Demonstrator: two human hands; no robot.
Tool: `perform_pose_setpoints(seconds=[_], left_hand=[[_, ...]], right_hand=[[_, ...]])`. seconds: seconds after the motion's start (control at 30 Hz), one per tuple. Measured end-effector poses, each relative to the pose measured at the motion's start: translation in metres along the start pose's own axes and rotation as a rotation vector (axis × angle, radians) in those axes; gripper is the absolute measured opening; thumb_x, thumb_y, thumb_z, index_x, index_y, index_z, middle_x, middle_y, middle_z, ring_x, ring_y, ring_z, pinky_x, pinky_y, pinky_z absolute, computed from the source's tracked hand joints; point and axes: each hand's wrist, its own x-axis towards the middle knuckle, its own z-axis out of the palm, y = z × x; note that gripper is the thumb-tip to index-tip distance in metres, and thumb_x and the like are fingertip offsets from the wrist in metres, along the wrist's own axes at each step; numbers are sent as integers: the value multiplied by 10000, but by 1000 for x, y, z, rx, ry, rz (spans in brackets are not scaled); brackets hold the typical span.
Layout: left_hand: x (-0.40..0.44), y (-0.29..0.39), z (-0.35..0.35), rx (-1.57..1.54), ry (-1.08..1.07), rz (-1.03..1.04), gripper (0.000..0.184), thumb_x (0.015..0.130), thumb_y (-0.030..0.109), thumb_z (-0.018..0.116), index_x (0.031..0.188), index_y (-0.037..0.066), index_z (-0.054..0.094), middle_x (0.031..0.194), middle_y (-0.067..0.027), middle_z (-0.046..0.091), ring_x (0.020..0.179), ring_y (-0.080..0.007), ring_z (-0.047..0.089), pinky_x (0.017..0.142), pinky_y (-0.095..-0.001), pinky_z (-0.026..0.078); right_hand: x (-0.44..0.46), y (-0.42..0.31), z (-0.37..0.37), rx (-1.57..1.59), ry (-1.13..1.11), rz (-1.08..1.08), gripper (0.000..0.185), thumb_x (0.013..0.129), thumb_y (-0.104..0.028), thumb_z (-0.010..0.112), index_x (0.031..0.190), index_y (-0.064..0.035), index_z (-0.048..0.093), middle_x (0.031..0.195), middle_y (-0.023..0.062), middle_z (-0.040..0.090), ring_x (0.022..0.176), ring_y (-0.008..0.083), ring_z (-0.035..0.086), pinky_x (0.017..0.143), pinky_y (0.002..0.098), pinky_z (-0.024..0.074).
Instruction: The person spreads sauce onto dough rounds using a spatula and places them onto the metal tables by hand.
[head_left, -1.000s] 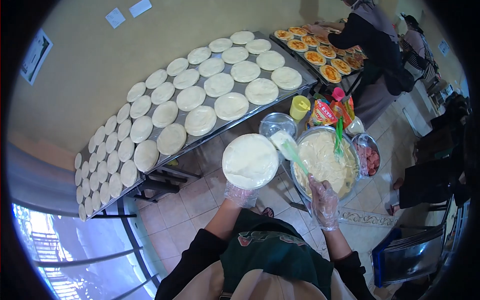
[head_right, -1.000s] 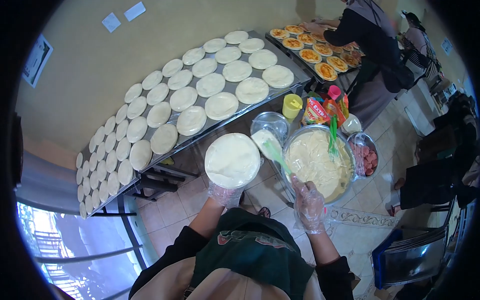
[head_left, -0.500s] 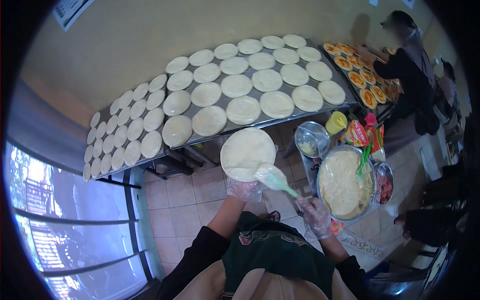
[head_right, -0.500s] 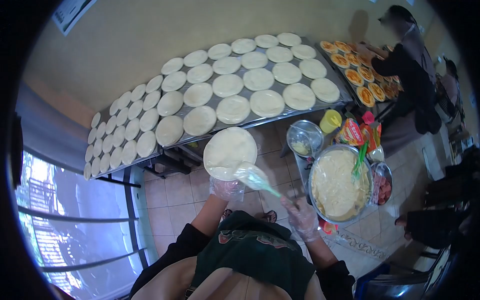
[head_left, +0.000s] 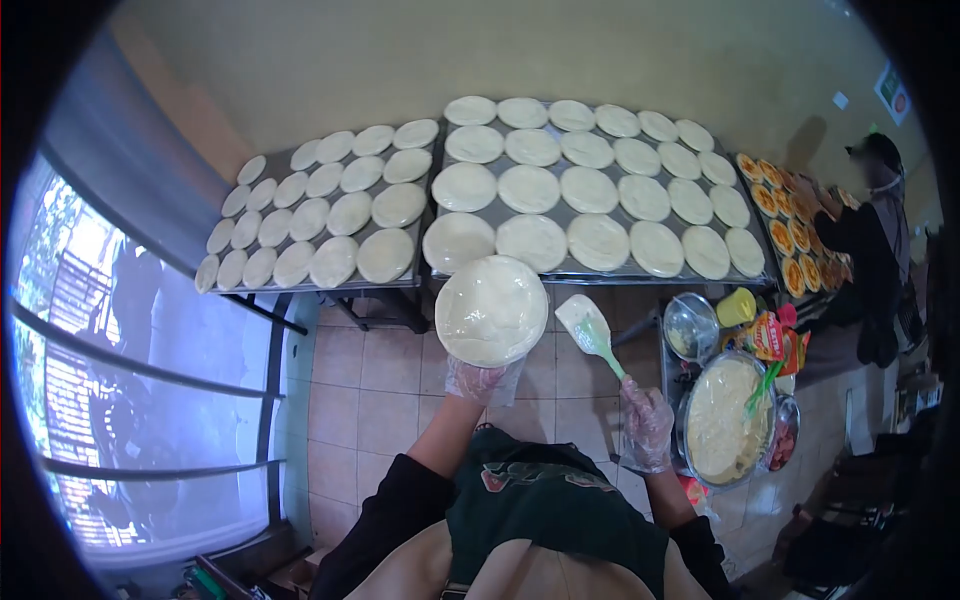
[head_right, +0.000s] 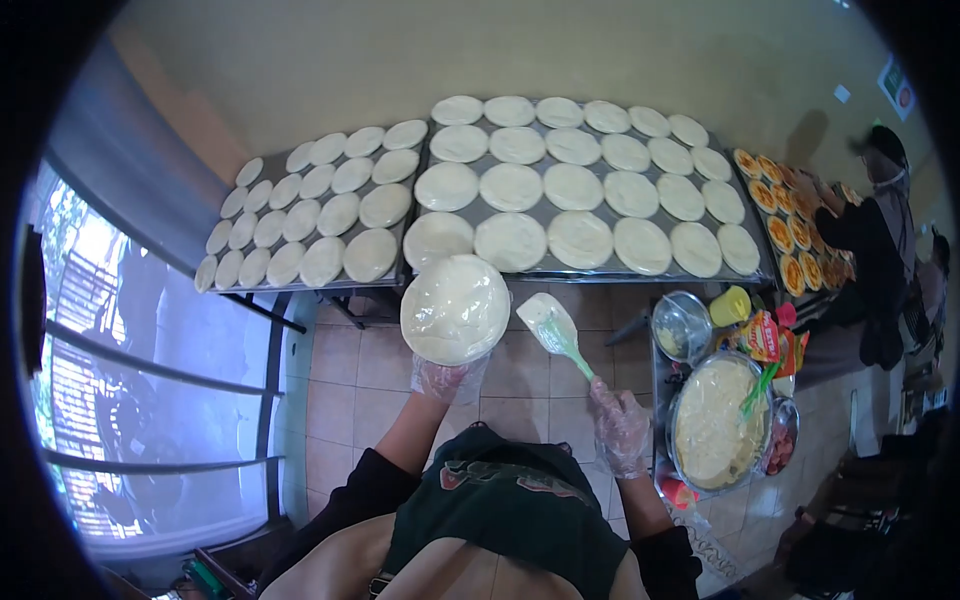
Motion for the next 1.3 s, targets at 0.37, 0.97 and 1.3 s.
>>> perform_pose_setpoints(seconds=[0.37, 0.97, 1.3], left_hand=[[-22, 82, -119, -359, 61, 51, 546, 1055, 376, 416, 1536, 139, 313, 1538, -136, 408, 1377, -300, 459, 1105, -514, 444], [-145, 194, -194, -61, 417, 339, 529, 1056, 379, 414, 1516, 121, 370, 1524, -139, 436, 1356, -305, 487, 1103, -514, 439], [-121, 232, -259, -266, 404, 314, 527, 1053, 376, 428, 1509, 117, 383, 1519, -138, 446, 1350, -302, 494, 1101, -510, 441]], right_hand=[[74, -79, 97, 256, -79, -163, 506, 787, 41, 688, 1249, -165, 676, 749, 118, 525, 593, 320, 557, 512, 440, 449], [212, -237, 239, 634, -512, -700, 448, 838, 44, 646, 1239, -155, 669, 782, 101, 601, 650, 295, 630, 554, 411, 488], [312, -330, 313, 637, -675, -1023, 387, 875, -43, 667, 1218, -220, 666, 758, 79, 609, 631, 270, 640, 520, 402, 482]])
